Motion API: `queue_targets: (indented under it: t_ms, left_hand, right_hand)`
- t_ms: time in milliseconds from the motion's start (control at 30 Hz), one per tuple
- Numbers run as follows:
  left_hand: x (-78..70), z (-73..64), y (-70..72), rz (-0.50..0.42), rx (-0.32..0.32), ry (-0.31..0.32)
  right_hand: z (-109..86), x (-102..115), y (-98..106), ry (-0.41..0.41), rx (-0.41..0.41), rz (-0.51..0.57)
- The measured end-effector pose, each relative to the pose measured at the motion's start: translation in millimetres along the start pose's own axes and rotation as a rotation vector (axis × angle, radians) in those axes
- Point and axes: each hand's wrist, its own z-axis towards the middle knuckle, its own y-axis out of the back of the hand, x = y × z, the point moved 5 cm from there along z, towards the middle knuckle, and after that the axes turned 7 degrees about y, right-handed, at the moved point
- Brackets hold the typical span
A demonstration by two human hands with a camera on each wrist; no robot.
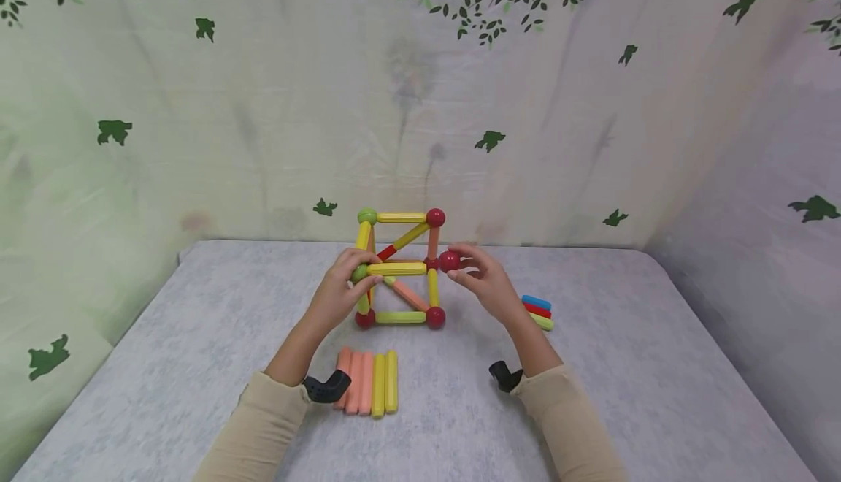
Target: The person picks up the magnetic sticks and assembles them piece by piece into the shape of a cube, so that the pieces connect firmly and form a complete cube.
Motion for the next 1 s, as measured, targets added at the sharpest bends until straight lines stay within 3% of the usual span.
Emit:
queue_targets:
  t_ms: [133,367,600,700,833,1000]
  left_hand:
    - [0.3,0.3,-0.2,0.001,0.003,-0.001]
    - [-0.5,0.4,-0.2,-0.003,0.012,-0.001]
    - [-1.7,0.5,-1.0,0.004,0.015,-0.01]
    - [-1.8,0.7,-1.2,0.0,0.015,-0.01]
    - [-0.6,0.9,-1.6,0.005,0.017,-0.002]
    - [-0.3,0.7,-2.2,0.013,0.02,0.002]
  right_hand:
    - [-5.3,16,-9,0.019,0.029,0.026]
    - [-7.9,19,-13,0.015,0.035,0.019]
    - [-28.9,19,-14,-0.101,-0.109,0.042]
    - [-41.7,20,-22,-0.13,-0.123,0.052]
    - [-55.4,7,-42,-0.154,-0.038,0.085]
    - [-68.1,-28,-74,-0.19,0.159,0.098]
